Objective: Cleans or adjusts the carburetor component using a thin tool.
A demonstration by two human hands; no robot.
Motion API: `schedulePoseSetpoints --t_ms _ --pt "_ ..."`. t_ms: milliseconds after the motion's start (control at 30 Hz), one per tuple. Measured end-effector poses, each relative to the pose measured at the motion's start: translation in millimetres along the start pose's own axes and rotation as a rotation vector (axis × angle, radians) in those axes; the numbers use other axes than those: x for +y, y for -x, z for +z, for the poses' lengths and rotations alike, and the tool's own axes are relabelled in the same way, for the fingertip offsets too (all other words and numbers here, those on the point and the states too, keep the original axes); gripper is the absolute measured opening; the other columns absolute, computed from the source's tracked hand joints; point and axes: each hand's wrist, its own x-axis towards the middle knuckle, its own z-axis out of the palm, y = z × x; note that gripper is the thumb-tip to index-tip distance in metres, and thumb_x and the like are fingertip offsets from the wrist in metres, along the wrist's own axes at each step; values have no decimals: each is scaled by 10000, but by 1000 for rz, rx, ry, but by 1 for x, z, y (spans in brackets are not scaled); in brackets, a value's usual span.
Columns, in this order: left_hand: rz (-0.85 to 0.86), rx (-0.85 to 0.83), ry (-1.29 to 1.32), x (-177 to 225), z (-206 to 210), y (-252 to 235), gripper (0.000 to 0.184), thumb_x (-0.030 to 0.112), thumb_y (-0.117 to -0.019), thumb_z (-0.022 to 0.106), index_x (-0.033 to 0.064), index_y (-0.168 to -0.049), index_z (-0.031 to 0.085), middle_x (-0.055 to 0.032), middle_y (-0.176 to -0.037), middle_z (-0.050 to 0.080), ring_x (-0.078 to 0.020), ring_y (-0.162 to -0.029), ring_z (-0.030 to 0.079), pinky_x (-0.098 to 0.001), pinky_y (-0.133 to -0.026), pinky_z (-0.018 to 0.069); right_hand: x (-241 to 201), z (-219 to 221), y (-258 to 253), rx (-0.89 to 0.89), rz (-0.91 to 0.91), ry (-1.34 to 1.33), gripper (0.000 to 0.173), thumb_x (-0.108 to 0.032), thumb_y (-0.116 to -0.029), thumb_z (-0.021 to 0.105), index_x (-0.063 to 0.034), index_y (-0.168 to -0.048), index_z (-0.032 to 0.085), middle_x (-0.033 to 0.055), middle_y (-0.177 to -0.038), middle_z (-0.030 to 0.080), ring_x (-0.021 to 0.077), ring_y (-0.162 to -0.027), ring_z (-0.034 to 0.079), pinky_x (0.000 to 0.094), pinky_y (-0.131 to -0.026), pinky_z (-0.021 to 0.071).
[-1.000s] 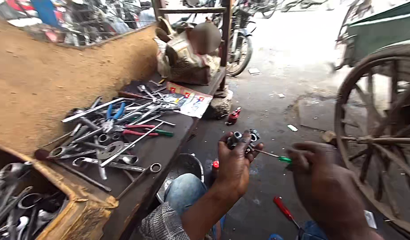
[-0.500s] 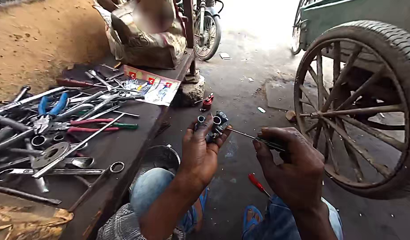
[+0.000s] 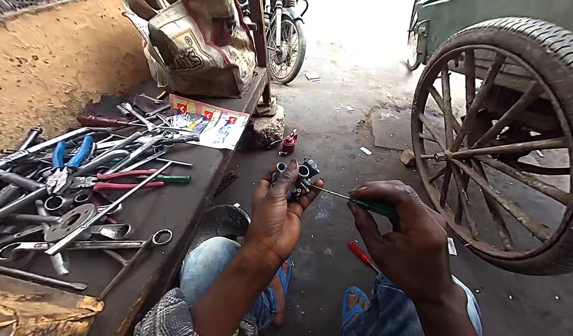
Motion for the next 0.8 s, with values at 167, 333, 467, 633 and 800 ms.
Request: schedulePoseSetpoints --t_ms 167,333,467,633,800 --pt "2 8 -25 -1 0 0 298 94 -1030 582 82 -1309 478 -181 -1163 618 -329 -980 707 -463 -841 624 -1 -3 0 -39 -12 54 220 -61 -930 678 -36 -1149 669 43 -1105 695 74 -1039 669 207 -891 581" --pt "28 8 -36 -3 -3 -3 364 64 -1016 599 72 -1344 441 -185 -1171 610 -332 -975 705 -466 -840 625 -4 -6 -2 -133 -5 74 312 -134 -1016 571 -5 -1300 574 112 -1228 598 112 -1044 624 244 -859 560" --pt "53 -2 -42 -2 -4 -5 400 65 -1006 620 77 -1356 427 -183 -1171 601 -329 -972 701 -463 -835 625 -6 -4 -4 -104 38 134 248 -144 -1044 570 -19 -1258 558 86 -1128 610 77 -915 614 202 -750 536" --pt "53 21 -34 -4 -2 -6 385 61 -1002 624 85 -1336 435 -180 -1166 610 -331 -973 703 -469 -847 621 -1 -1 -6 -97 87 332 285 -243 -1075 531 -19 -1247 569 104 -878 644 170 -653 611 317 -557 523" --pt "96 24 -53 -3 -2 -6 372 56 -1001 624 86 -1318 431 -172 -1144 607 -323 -965 705 -472 -848 623 -6 0 -4 -155 128 231 384 -209 -1073 473 -72 -1431 456 80 -1162 606 110 -925 637 269 -741 564"
